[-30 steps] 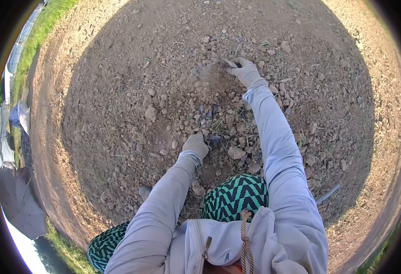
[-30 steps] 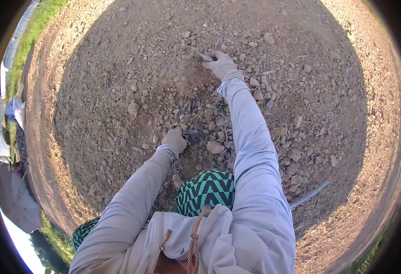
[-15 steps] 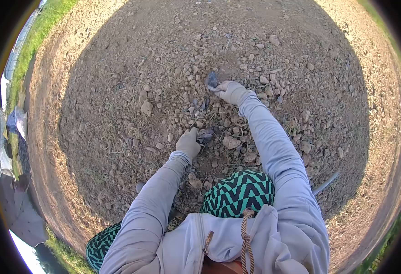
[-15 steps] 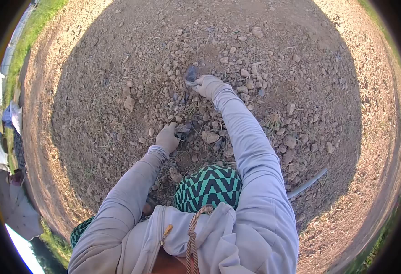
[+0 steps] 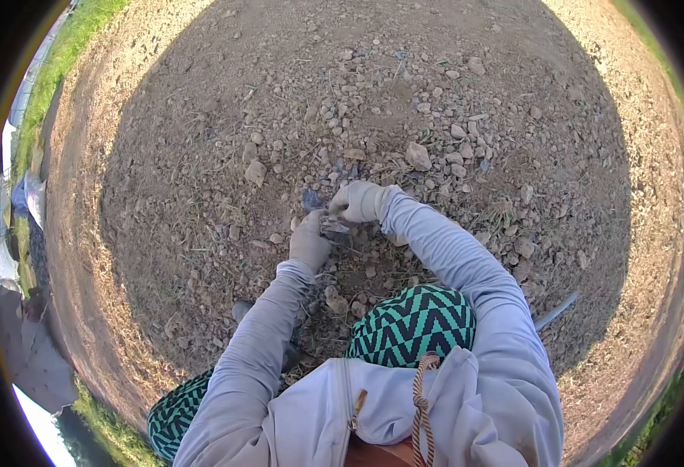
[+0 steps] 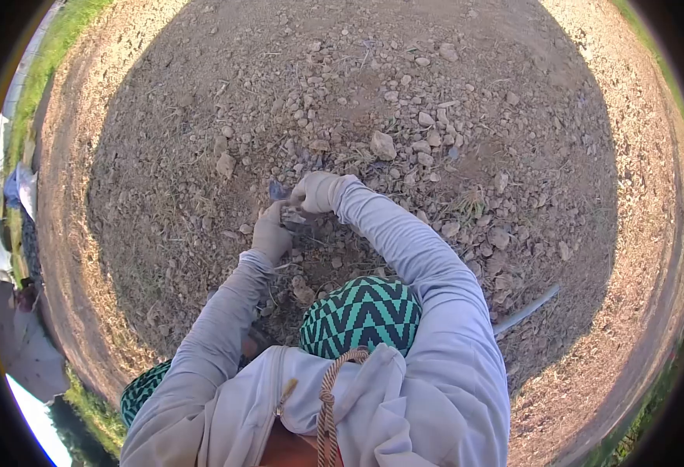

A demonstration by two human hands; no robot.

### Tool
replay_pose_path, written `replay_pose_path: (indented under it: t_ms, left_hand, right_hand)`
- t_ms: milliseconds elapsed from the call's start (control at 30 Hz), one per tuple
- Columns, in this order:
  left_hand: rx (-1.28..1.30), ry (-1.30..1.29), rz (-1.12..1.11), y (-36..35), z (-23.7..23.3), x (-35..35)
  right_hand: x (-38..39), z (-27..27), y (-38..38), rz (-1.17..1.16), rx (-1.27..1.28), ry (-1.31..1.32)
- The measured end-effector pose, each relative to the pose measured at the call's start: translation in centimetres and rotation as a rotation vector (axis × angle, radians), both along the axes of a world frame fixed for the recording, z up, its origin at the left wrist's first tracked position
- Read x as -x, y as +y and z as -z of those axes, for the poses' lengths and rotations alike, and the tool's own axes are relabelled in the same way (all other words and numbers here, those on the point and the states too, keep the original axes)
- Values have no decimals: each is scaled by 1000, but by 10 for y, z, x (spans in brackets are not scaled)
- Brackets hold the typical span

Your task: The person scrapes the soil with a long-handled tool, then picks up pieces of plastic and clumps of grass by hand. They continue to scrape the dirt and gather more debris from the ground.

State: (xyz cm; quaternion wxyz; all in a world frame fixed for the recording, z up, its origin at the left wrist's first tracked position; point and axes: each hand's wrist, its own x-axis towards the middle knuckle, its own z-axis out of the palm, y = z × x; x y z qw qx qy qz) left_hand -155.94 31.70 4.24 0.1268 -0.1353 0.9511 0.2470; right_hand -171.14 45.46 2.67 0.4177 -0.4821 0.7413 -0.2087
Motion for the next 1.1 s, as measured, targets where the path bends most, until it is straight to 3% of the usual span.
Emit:
replay_pose_path:
  t_ms: [67,133,200,367,467,500,600,633,700,767,800,833,867,933,1000,1067,1100]
  left_hand:
    - [-40,12,-86,-13,12,-11]
    - [-145,-97,-180,-19,7,-20]
    - [-128,-120,-128,-20,4,-35]
    - [-79,33,20,-24,12,-66]
    - [-80,69,3,-28,10,-63]
    - [-82,80,-14,-30,10,-61]
    - [-119,237,-31,-29,4,-51]
    - [-95,186,-41,-19,-17,-43]
    - [66,357,156,-3,-42,-27]
    - [120,509,301,16,-55,-13]
    - [18,440,302,19,-50,-7]
    - [-81,368,303,21,-41,-2]
    - [-177,292,303,21,-33,-1]
    - [-224,101,172,17,-20,-3]
    - [-230,-128,60,11,-9,-4]
    - [-234,-8,34,4,-1,-15]
    - [-237,27,21,0,0,-18]
  right_hand:
    - [21,0,7,236,-69,173]
    - [38,2,7,228,-158,423]
    - [43,4,11,229,-167,622]
    - [35,16,-21,65,-363,523]
    - [46,9,3,473,-53,192]
    - [58,44,9,707,349,-76]
    - [78,35,51,1109,538,-418]
    - [71,22,57,1021,439,-353]
    - [41,-2,59,854,246,-226]
    - [-7,3,40,722,264,-254]
    - [-30,-22,36,641,180,-415]
    - [-53,26,22,671,458,-665]
    - [-56,25,26,746,381,-793]
    - [-41,7,60,658,268,-558]
    - [-17,8,95,928,235,-340]
    - [4,24,133,912,75,362]
    - [3,24,148,948,47,437]
